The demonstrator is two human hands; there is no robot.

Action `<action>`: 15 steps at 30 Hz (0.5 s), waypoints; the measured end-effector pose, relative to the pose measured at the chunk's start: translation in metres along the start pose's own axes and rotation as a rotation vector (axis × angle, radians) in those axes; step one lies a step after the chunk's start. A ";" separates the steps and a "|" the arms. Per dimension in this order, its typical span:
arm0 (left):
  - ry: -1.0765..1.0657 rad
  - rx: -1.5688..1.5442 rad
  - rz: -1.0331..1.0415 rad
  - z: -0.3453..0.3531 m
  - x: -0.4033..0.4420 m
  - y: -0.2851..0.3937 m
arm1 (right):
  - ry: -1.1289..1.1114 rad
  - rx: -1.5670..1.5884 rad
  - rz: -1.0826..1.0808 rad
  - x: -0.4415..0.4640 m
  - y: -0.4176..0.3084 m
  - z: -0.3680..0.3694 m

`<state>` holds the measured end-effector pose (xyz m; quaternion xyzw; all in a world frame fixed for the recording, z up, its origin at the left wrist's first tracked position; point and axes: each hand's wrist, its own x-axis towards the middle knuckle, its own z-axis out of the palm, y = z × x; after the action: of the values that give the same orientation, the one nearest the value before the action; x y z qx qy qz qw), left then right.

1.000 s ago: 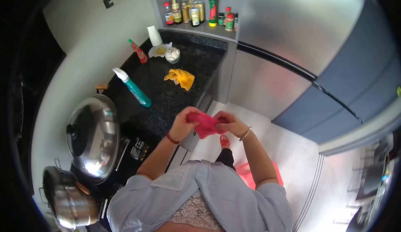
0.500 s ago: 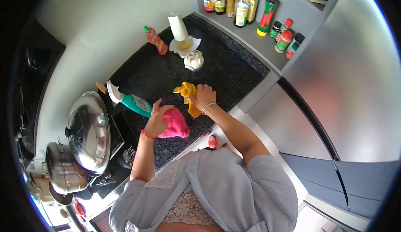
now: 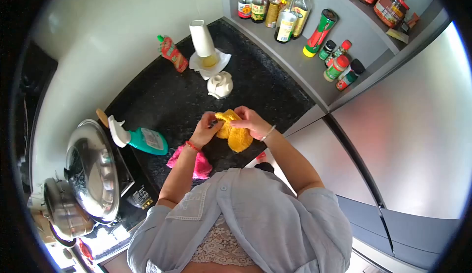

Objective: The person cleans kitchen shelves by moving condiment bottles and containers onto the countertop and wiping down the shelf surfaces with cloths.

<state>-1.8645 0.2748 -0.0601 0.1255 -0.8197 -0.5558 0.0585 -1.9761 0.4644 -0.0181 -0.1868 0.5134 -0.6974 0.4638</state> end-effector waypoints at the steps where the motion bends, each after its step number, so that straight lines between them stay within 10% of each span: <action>1: -0.016 -0.208 -0.023 0.006 0.000 0.005 | 0.052 -0.031 -0.027 0.003 -0.004 0.000; 5: -0.141 -1.029 -0.286 0.006 0.000 0.045 | -0.074 -0.263 -0.201 0.005 -0.025 -0.004; 10: -0.143 -0.944 -0.088 0.032 0.016 0.071 | -0.214 -0.210 -0.150 -0.018 -0.063 -0.034; 13: 0.037 -0.826 0.034 0.044 0.033 0.088 | 0.130 -0.595 -0.111 -0.028 -0.062 -0.062; 15: 0.035 -0.708 0.098 0.061 0.039 0.133 | 0.552 -1.084 -0.522 -0.037 -0.039 -0.075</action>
<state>-1.9349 0.3656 0.0381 0.0675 -0.5805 -0.7995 0.1388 -2.0308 0.5375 -0.0056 -0.3264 0.8296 -0.4520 -0.0291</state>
